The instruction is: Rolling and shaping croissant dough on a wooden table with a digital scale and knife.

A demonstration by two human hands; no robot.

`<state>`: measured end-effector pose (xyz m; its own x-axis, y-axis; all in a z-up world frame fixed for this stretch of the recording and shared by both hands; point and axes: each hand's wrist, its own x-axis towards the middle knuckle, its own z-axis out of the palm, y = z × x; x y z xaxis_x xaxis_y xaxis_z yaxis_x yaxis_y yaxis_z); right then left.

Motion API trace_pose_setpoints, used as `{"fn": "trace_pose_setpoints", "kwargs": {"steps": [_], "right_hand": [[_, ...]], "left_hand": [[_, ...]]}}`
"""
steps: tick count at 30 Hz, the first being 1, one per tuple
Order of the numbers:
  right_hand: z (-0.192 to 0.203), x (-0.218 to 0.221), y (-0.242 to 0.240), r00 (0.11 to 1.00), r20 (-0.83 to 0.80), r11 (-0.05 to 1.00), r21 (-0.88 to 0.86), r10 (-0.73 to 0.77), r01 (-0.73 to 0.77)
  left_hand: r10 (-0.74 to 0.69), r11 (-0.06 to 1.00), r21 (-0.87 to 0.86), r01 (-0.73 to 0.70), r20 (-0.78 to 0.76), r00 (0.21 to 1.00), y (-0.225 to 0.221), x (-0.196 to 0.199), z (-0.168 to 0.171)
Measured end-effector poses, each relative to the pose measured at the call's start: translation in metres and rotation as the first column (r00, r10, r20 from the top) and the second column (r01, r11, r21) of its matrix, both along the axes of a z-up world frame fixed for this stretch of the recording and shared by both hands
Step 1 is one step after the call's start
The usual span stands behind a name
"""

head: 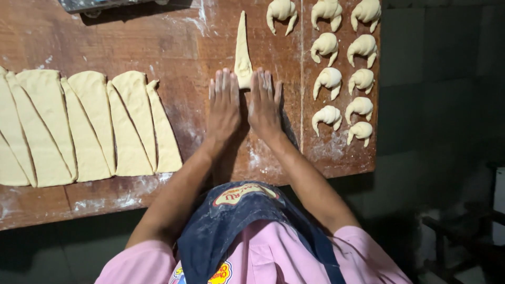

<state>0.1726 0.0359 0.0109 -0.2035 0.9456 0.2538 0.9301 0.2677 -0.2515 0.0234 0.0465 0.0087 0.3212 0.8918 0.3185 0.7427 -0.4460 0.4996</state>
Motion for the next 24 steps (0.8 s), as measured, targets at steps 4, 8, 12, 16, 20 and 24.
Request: {"fn": "trace_pose_setpoints", "kwargs": {"steps": [4, 8, 12, 16, 20, 24], "right_hand": [[-0.007, 0.022, 0.013, 0.998, 0.062, 1.000, 0.004, -0.022, 0.022], [-0.016, 0.042, -0.023, 0.999, 0.031, 0.966, -0.257, -0.014, 0.022], [0.007, 0.019, -0.065, 0.992, 0.068, 0.991, -0.085, 0.109, -0.103], [0.007, 0.010, -0.048, 0.997, 0.056, 0.987, -0.153, 0.058, -0.049], [0.005, 0.015, 0.008, 0.996, 0.075, 0.978, -0.204, 0.047, -0.031], [0.017, 0.021, 0.035, 0.977, 0.211, 0.953, -0.301, 0.034, 0.032]], "left_hand": [[-0.020, 1.000, 0.002, 0.020, -0.133, 0.991, 0.020, -0.015, -0.020], [-0.118, 0.993, -0.025, 0.116, -0.116, 0.986, -0.012, -0.035, -0.026], [-0.046, 0.995, -0.089, 0.040, -0.068, 0.997, -0.063, -0.026, 0.010], [0.011, 0.990, -0.139, -0.022, -0.080, 0.997, -0.049, -0.016, -0.010], [0.008, 0.997, -0.071, -0.019, -0.152, 0.988, 0.006, -0.014, -0.017], [-0.012, 0.998, -0.062, 0.005, -0.110, 0.994, 0.031, -0.019, -0.003]]}}
